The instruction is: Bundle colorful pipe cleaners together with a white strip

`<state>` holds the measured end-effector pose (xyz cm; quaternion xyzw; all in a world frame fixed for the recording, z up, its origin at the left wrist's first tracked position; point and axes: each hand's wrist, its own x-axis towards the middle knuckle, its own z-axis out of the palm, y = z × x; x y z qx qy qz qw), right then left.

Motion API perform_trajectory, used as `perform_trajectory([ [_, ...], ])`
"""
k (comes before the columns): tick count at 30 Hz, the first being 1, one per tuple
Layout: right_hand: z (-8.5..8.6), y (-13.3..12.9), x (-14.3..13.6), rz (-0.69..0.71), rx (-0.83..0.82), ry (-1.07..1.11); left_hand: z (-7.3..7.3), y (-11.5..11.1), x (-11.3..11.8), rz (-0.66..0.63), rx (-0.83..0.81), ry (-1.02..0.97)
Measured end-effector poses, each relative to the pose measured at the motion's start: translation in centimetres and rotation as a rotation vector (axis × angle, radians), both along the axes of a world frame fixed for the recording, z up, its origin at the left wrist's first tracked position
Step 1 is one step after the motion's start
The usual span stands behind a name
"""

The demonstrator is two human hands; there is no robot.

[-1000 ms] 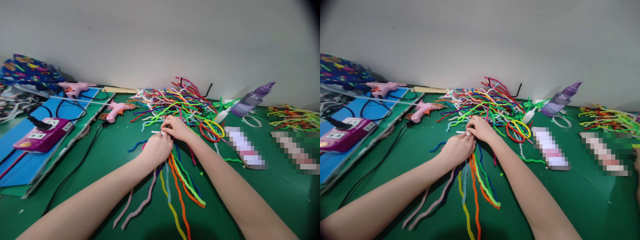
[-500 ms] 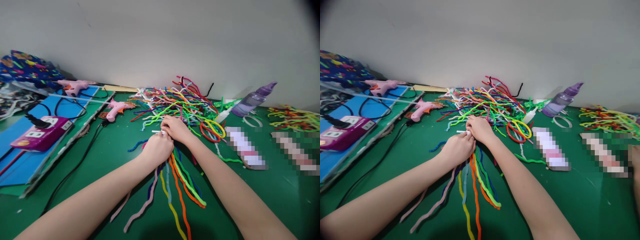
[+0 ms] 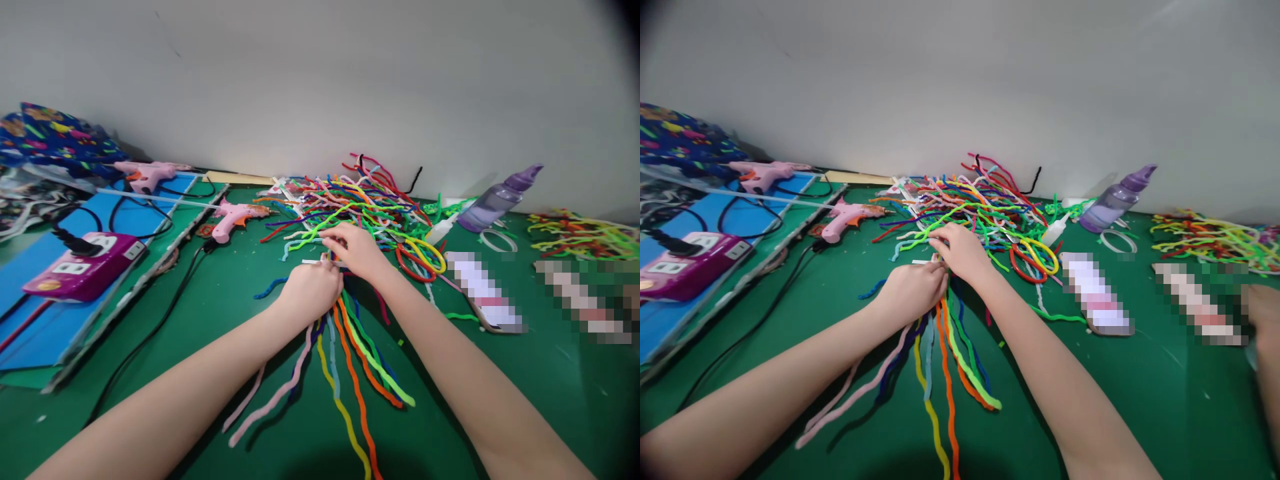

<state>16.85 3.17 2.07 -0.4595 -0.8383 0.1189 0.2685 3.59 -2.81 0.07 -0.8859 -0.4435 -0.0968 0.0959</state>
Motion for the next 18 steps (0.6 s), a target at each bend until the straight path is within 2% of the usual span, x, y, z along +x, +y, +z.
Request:
perform_trajectory([
  [3, 1.4, -0.8, 0.5, -0.03, 0.029, 0.131, 1.0, 0.3, -0.5, 0.083, -0.072, -0.047],
  [5, 1.6, -1.4, 0.9, -0.024, 0.035, 0.112, 1.4, 0.5, -0.9, 0.107, -0.1, -0.056],
  [10, -0.8, -2.8, 2.1, 0.058, 0.023, -0.109, 1.6, 1.1, -1.4, 0.114, -0.198, -0.034],
  [13, -2.1, -3.3, 2.8, 0.111, 0.027, -0.193, 1.4, 1.5, -1.6, 0.057, -0.196, -0.049],
  [18, -2.3, -3.7, 3.6, 0.143, 0.047, -0.234, 1.0, 2.0, -2.0, -0.012, -0.183, -0.098],
])
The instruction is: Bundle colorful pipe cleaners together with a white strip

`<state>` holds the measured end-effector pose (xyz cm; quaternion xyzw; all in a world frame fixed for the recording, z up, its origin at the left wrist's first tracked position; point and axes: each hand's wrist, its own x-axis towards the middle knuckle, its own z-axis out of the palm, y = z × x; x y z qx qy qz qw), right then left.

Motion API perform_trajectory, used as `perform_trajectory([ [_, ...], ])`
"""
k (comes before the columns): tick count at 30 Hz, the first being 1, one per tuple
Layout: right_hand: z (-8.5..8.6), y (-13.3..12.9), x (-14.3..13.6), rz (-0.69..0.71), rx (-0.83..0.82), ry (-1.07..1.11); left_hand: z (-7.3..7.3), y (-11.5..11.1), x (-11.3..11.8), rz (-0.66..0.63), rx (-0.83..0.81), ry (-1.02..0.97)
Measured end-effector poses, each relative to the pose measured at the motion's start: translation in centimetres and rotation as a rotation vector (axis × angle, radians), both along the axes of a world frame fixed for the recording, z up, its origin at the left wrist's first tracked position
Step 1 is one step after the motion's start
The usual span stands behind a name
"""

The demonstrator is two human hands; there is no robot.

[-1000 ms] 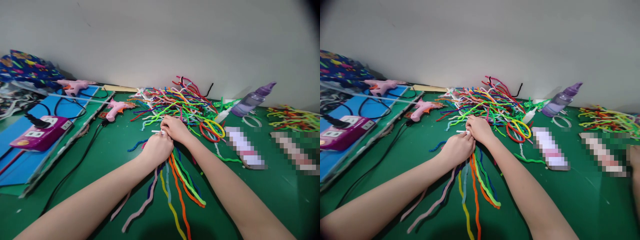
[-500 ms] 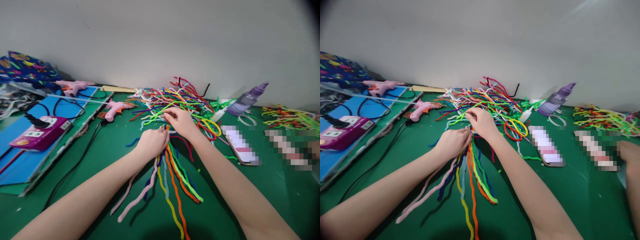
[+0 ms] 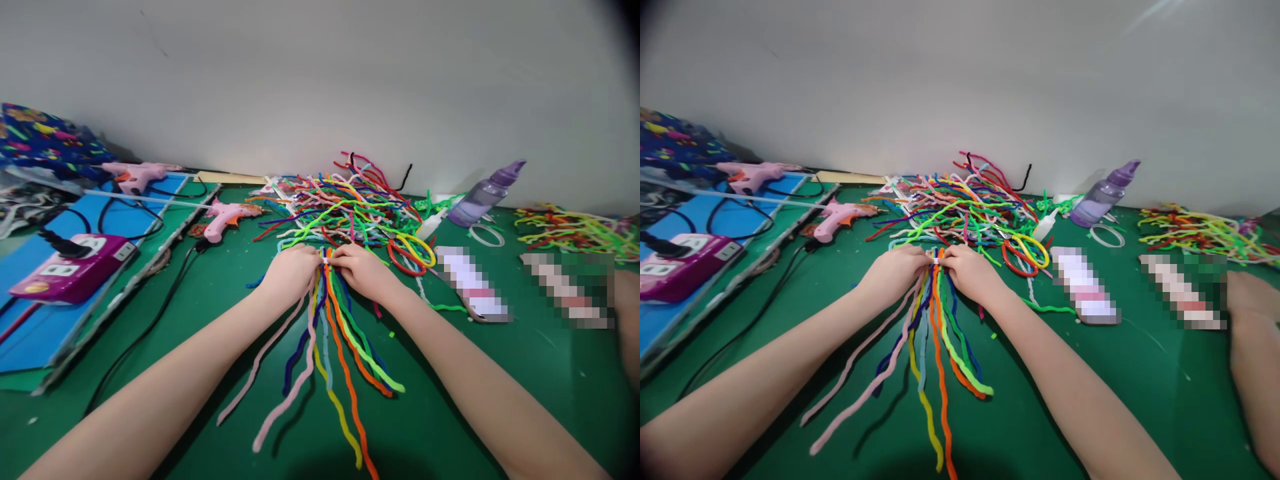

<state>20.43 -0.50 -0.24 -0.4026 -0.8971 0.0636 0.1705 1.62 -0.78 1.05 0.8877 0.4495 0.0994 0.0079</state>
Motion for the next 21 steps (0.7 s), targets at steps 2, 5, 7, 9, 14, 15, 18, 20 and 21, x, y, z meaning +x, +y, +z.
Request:
perform_trajectory([
  [2, 0.2, -0.1, 0.2, -0.013, 0.001, -0.009, 0.0, 0.1, -0.1, 0.012, -0.013, -0.014],
  [5, 0.4, -0.3, 0.4, -0.033, 0.004, -0.021, 0.3, 0.1, -0.1, 0.031, -0.018, 0.0],
  [7, 0.5, -0.4, 0.4, -0.043, 0.014, -0.04, 0.6, 0.0, -0.1, 0.05, -0.024, 0.027],
  [9, 0.6, -0.5, 0.4, -0.047, 0.029, -0.067, 0.8, -0.1, 0.0, 0.078, -0.03, 0.064],
  [14, 0.6, -0.4, 0.3, -0.052, 0.071, -0.096, 1.2, -0.3, -0.1, 0.078, -0.026, 0.163],
  [15, 0.5, -0.4, 0.4, -0.051, 0.079, -0.093, 1.3, -0.3, -0.2, 0.06, -0.025, 0.179],
  [18, 0.3, -0.3, 0.5, -0.048, 0.101, -0.088, 1.4, -0.3, -0.4, 0.021, -0.026, 0.207],
  [20, 0.2, -0.2, 0.6, -0.048, 0.109, -0.092, 1.4, -0.2, -0.5, 0.01, -0.03, 0.203],
  [21, 0.2, -0.2, 0.6, -0.046, 0.11, -0.096, 1.4, -0.1, -0.6, 0.004, -0.035, 0.197],
])
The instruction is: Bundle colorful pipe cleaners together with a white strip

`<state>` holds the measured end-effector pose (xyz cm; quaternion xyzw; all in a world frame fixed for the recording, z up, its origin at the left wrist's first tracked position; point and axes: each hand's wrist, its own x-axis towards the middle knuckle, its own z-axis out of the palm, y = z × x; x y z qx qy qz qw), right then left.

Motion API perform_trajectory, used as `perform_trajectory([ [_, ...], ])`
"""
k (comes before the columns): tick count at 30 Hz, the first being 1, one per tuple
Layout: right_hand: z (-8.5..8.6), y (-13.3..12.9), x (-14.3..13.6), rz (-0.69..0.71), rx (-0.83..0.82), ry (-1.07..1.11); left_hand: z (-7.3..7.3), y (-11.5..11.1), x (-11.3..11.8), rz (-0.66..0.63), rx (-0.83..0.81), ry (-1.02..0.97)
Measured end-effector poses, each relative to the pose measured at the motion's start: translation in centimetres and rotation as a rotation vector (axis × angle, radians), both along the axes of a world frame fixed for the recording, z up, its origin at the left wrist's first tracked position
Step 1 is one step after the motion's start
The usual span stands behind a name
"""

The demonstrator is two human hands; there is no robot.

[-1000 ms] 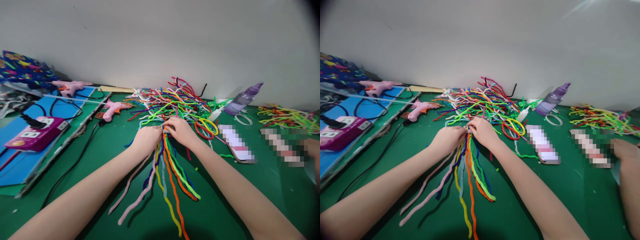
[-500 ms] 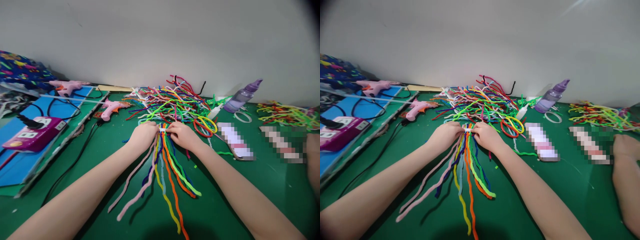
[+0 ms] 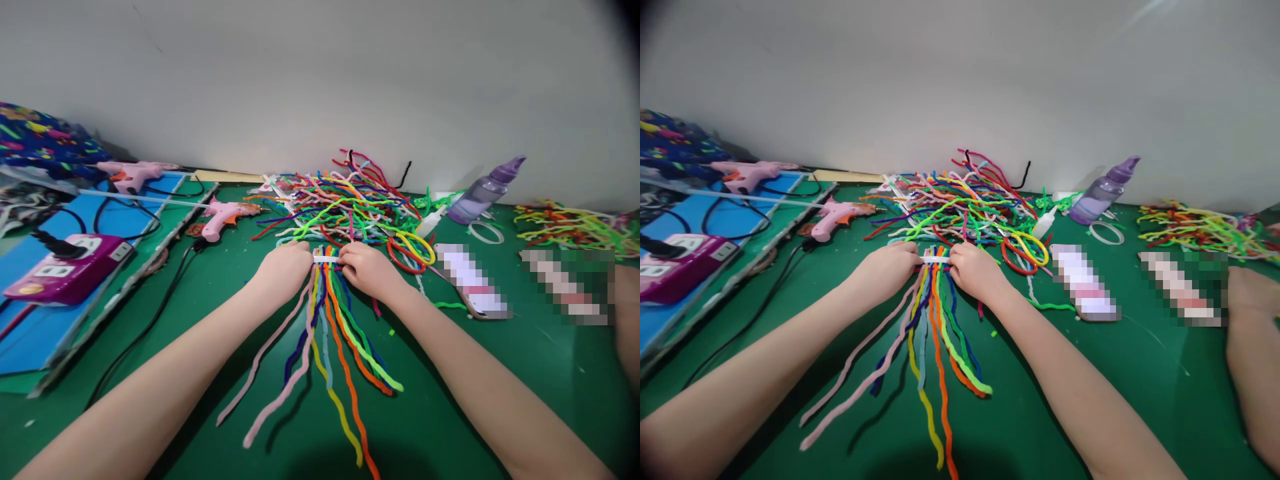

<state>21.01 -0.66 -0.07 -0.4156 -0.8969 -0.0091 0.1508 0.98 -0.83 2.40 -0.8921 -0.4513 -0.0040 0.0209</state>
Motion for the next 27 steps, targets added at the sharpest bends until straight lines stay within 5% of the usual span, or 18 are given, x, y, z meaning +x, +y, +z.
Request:
perform_trajectory([
  [10, 1.2, 0.0, 0.0, -0.049, 0.053, 0.339, -0.3, 0.8, -0.1, 0.045, 0.014, -0.22],
  [18, -0.2, -0.3, -0.2, -0.024, -0.021, 0.225, -1.3, 0.7, 0.3, 0.055, -0.019, -0.168],
  [27, 0.0, 0.5, 1.3, 0.088, -0.085, 0.141, -0.3, 0.9, -0.3, 0.044, -0.062, -0.14],
])
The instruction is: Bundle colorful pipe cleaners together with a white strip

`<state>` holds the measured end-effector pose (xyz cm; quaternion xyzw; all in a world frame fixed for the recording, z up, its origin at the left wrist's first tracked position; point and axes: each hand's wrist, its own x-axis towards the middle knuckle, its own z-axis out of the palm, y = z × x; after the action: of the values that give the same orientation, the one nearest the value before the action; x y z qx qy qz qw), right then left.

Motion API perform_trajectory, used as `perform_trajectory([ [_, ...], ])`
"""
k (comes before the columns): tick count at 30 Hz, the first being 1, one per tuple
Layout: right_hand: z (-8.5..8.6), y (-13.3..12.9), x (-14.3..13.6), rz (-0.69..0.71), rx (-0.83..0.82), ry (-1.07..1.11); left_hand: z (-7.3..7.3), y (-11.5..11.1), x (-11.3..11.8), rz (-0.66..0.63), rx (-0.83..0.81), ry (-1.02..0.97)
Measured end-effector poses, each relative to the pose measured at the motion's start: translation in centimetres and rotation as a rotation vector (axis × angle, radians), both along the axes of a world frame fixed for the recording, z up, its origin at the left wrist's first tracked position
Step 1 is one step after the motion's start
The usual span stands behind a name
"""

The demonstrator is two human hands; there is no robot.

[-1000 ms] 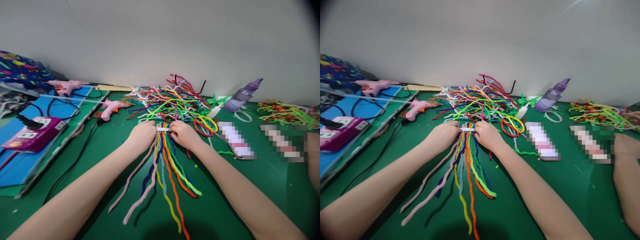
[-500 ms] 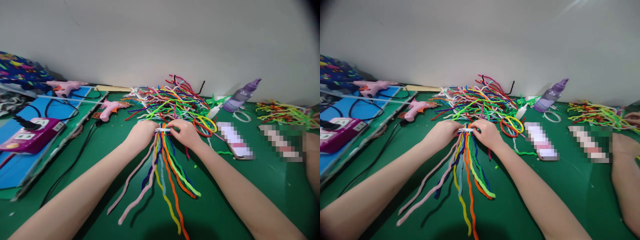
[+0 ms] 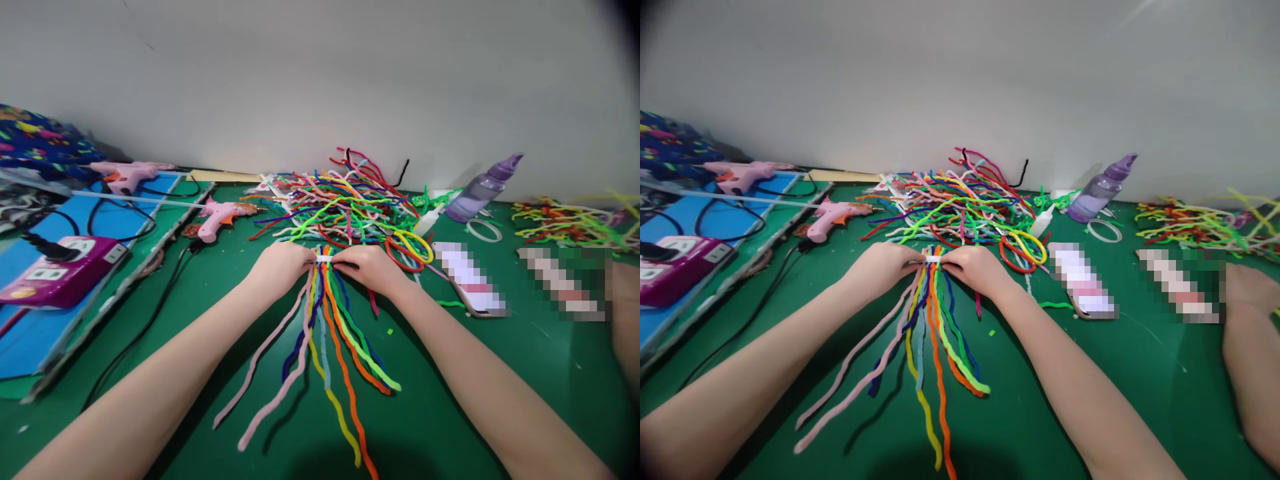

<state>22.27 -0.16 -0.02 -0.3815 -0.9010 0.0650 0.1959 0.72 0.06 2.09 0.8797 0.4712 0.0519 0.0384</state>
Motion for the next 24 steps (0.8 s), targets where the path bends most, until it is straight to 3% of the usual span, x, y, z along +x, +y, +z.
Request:
perform_trajectory([
  [4, -0.28, 0.33, 0.29, 0.063, -0.028, 0.053, 0.09, 0.15, -0.09, -0.003, -0.01, -0.032],
  [18, 0.22, -0.07, -0.01, 0.054, -0.038, 0.045, 0.31, 0.2, -0.21, -0.063, -0.006, 0.015],
  [24, 0.38, -0.13, -0.35, 0.036, -0.029, 0.011, 0.49, 0.02, 0.14, -0.015, -0.016, 0.03],
])
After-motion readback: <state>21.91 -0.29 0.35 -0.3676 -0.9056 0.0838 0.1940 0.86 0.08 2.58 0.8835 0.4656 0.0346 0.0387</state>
